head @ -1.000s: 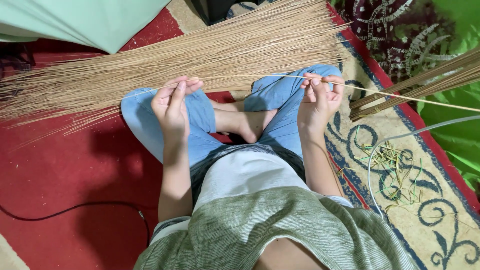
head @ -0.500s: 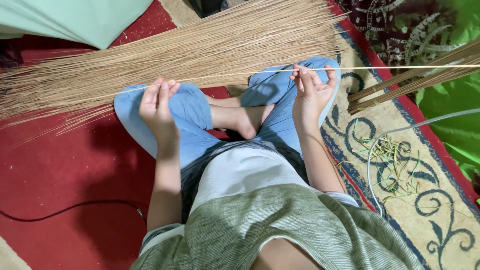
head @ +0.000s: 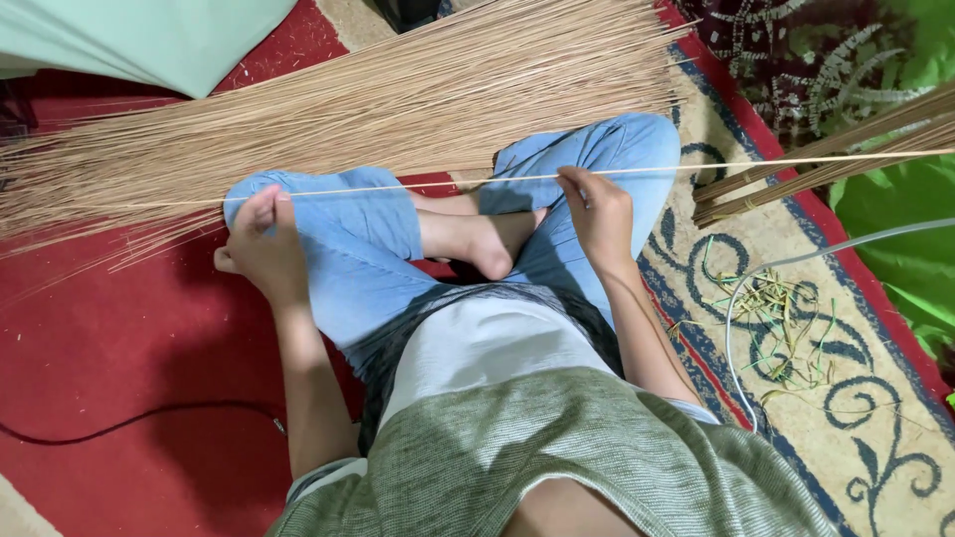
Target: A person sitting on the floor is weaving or arranging thin bamboo sticks by picking them from a pile and aligning them together.
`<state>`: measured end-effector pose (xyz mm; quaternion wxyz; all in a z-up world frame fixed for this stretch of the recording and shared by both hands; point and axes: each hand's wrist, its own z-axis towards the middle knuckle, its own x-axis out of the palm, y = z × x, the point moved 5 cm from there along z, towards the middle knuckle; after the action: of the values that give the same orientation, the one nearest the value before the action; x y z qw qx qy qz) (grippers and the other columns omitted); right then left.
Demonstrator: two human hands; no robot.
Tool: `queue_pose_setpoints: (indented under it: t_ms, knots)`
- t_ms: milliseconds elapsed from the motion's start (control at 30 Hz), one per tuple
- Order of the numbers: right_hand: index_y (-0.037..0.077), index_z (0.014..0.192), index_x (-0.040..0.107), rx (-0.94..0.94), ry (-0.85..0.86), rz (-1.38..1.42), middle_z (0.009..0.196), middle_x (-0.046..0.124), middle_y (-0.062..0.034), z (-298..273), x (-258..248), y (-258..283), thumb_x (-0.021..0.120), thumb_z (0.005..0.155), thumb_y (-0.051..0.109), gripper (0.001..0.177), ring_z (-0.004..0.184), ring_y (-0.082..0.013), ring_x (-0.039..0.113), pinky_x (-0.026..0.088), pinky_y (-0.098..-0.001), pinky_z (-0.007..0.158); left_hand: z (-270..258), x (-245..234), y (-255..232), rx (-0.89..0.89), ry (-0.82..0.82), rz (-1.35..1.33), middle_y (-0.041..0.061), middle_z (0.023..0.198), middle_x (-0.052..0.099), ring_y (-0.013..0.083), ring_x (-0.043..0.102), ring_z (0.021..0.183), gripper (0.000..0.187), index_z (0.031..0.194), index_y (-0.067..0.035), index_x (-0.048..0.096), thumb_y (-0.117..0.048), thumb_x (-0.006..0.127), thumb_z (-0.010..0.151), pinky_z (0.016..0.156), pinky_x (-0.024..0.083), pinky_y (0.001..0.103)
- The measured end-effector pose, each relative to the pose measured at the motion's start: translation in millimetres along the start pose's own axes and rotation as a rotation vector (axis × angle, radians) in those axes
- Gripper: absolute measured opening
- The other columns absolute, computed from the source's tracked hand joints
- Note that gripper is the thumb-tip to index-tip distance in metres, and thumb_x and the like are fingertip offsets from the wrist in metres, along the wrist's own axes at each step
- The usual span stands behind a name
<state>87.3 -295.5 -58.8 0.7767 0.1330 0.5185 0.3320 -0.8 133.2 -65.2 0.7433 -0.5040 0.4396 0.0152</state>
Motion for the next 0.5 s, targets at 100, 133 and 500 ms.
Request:
queue_pose_setpoints:
  t_ms: [100, 133, 500]
  knots:
    - [0.029, 0.102, 0.078, -0.012, 0.196, -0.221, 0.079, 0.075, 0.0101, -9, 25, -4, 0.079, 0.098, 0.026, 0.006, 0.074, -0.0142, 0.072, 0.058, -0.0304, 0.064, 4, 10, 34, 0.04, 0.332, 0.21, -0.012, 0.095, 0.073, 0.0084, 0.069, 0.093, 0.02, 0.106, -0.035, 0.074, -0.052, 0.077, 0.095, 0.114, 0.012, 0.051]
    - [0.029, 0.102, 0.078, -0.011, 0.198, -0.222, 0.079, 0.075, 0.0101, -15, 36, -12, 0.079, 0.098, 0.026, 0.006, 0.074, -0.0142, 0.072, 0.058, -0.0304, 0.064, 0, 8, 39, 0.039, 0.334, 0.209, -0.012, 0.095, 0.073, 0.0084, 0.069, 0.093, 0.02, 0.106, -0.035, 0.074, -0.052, 0.077, 0.095, 0.114, 0.012, 0.051]
    - [0.022, 0.102, 0.082, -0.077, 0.682, -0.149, 0.093, 0.081, 0.0016, -28, 99, 5, 0.073, 0.089, 0.016, 0.017, 0.091, -0.0258, 0.076, 0.061, -0.0432, 0.078, -2, 22, 75, 0.018, 0.592, 0.741, 0.008, 0.08, 0.078, 0.0287, 0.074, 0.082, 0.017, 0.101, -0.011, 0.081, -0.024, 0.07, 0.098, 0.105, 0.023, 0.045]
